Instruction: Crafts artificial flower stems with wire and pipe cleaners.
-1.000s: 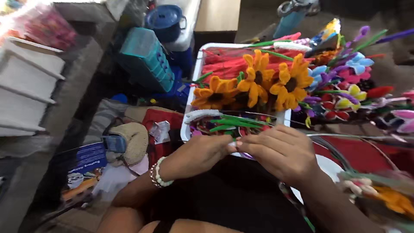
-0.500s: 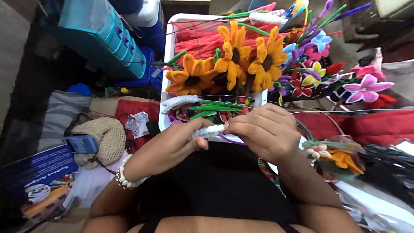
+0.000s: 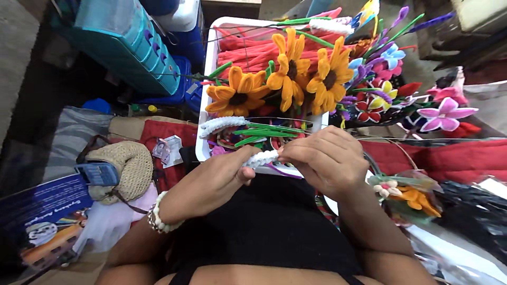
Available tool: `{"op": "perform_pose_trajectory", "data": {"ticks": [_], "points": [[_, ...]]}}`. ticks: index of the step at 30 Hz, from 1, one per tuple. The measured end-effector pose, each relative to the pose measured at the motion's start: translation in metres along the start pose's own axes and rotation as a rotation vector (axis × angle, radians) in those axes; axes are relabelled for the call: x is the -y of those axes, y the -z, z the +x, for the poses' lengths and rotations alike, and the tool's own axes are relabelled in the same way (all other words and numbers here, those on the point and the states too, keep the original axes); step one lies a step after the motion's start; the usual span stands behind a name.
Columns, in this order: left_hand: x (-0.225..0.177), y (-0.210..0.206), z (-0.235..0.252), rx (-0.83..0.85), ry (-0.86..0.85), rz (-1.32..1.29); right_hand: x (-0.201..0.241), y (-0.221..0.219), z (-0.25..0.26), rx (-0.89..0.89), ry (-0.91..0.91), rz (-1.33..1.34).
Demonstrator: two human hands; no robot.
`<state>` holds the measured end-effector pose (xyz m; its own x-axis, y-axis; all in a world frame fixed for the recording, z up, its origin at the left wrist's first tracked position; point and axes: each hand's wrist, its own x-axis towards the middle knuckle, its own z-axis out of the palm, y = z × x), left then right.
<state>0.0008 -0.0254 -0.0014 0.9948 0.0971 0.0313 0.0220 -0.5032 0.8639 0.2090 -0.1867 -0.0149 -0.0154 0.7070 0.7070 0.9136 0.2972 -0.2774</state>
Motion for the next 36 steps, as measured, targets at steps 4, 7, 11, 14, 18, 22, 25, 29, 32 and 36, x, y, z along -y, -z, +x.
{"op": "perform_pose_trajectory", "data": {"ticks": [4,7,11,14,18,22,25,29,32,36], "points": [[0.011,0.004,0.013,0.181,0.06,-0.614,0.0,-0.002,0.0,0.022,0.031,-0.007],[0.012,0.003,0.02,0.275,0.096,-0.866,0.0,-0.001,0.001,0.028,0.044,0.0],[0.009,-0.002,0.023,0.34,0.123,-0.986,-0.001,0.0,0.002,0.026,0.069,0.003],[0.006,-0.006,0.023,0.299,0.158,-0.956,-0.001,0.001,0.002,0.041,0.079,-0.007],[0.002,-0.007,0.021,0.207,0.152,-0.841,-0.002,0.003,0.003,0.071,0.076,-0.01],[0.001,-0.007,0.019,0.154,0.095,-0.705,-0.004,0.005,0.003,0.097,0.067,0.004],[0.001,-0.008,0.018,0.138,0.081,-0.667,-0.005,0.006,0.004,0.087,0.076,0.016],[0.001,-0.007,0.018,0.141,0.123,-0.722,-0.005,0.007,0.005,0.09,0.08,0.028],[0.002,-0.006,0.018,0.17,0.181,-0.905,-0.005,0.007,0.006,0.102,0.082,0.036],[0.008,-0.007,0.02,0.209,0.212,-1.164,-0.001,0.003,0.007,0.005,0.055,-0.033]]}}
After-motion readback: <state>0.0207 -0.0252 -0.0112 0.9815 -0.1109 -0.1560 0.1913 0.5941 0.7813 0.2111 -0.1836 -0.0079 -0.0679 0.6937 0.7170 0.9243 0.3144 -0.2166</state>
